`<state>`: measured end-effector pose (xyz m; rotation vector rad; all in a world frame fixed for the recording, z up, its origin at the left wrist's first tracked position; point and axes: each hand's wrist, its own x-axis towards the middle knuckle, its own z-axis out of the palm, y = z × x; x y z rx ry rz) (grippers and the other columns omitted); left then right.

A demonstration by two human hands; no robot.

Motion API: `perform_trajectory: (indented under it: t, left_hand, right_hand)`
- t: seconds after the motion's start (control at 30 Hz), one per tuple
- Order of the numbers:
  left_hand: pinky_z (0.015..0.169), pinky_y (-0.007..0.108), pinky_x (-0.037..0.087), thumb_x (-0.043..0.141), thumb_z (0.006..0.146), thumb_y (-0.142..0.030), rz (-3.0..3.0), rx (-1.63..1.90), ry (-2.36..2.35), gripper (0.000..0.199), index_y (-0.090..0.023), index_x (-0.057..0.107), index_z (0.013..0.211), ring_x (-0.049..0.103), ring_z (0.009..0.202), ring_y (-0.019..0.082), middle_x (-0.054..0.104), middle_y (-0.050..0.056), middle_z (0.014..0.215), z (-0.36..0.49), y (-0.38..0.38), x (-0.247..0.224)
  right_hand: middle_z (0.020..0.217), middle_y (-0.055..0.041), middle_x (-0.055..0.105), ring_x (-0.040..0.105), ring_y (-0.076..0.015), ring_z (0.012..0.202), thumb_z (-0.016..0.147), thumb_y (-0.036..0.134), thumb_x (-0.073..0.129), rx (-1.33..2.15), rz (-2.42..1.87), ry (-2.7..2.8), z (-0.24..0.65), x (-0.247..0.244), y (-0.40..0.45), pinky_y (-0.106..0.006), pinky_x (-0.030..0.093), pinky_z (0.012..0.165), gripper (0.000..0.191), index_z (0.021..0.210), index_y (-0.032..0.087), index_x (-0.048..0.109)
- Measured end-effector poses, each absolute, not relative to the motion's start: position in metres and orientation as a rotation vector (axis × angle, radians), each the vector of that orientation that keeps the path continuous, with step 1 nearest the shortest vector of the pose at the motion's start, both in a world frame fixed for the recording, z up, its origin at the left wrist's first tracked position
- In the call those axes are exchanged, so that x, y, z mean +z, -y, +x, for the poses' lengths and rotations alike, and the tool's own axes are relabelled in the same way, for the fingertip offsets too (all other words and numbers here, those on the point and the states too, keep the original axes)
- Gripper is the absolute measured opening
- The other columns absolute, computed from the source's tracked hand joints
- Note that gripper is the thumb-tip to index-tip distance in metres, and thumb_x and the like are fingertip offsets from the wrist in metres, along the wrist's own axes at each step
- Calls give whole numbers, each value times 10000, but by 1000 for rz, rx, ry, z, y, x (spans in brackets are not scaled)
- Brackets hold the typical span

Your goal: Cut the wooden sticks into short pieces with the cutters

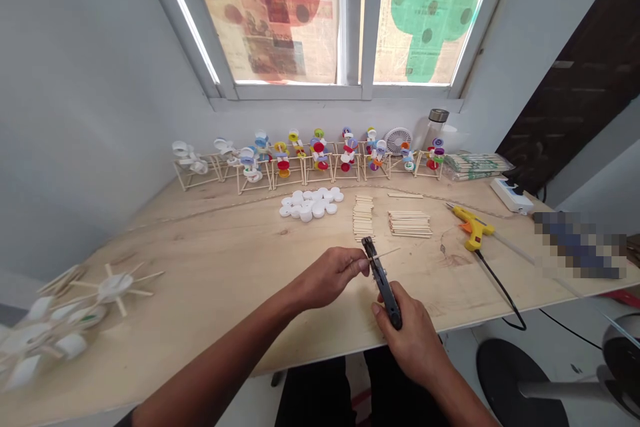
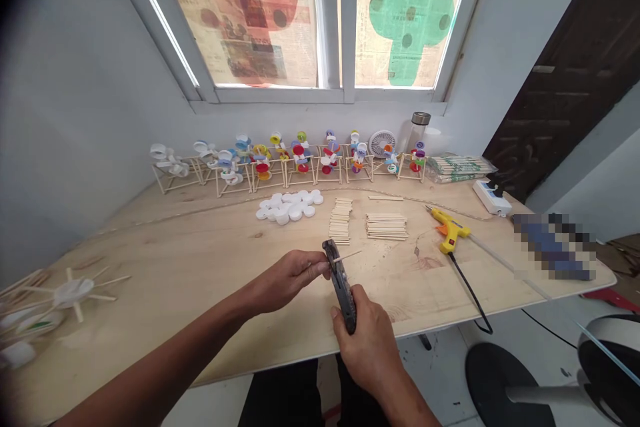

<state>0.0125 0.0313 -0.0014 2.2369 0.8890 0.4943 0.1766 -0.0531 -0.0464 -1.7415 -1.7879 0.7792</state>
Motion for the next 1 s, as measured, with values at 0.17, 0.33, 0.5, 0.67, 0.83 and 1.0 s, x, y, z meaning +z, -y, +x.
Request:
perform_trajectory:
  t: [0.17,0.33,0.5,0.67,0.83,1.0]
  left_hand:
    - [597,208,399,287,899,-275,2311,584,-1053,293,-169,554,844,568,662,127,620,14,733,17,-25,-11]
    - [512,213,329,275,903,-281,2646,671,-1333,302,-178,552,841,530,566,133,595,21,650,26,-16,-26]
    - [546,210,371,290,899,-303,2388,544,-1148,308,-171,557,820,533,575,124,597,14,653,21,-23,-13]
    - [679,223,421,297,892,-314,2090,524,-875,339,-150,573,782,555,721,132,618,25,761,16,-32,-5]
    - [684,237,409,289,893,-328,2119,543,-971,333,-166,572,826,541,706,134,609,22,769,18,-31,-10]
    - [573,218,369,265,900,-335,2204,592,-1092,308,-181,521,828,494,581,117,536,-8,648,14,-27,-18]
  right_hand:
    - [592,14,550,528,-163,551,807,321,428,699,-1775,1793,175,-50,49,-231,324,524,121,752,213,434]
    - [592,24,541,512,-157,547,799,328,442,783,-1754,1734,176,-43,49,-228,319,507,127,779,209,483]
    - [612,25,558,516,-154,559,786,311,465,863,-1699,1726,179,-38,53,-229,326,517,115,820,206,498]
    - [603,15,558,524,-157,552,798,295,443,769,-1724,1758,177,-47,49,-232,330,524,93,776,207,464]
    - [588,8,557,515,-152,540,798,306,449,764,-1750,1709,175,-52,42,-235,340,527,123,738,201,468]
    - [591,31,520,480,-121,531,782,324,501,1014,-1564,1607,182,-45,43,-222,356,516,139,741,191,498]
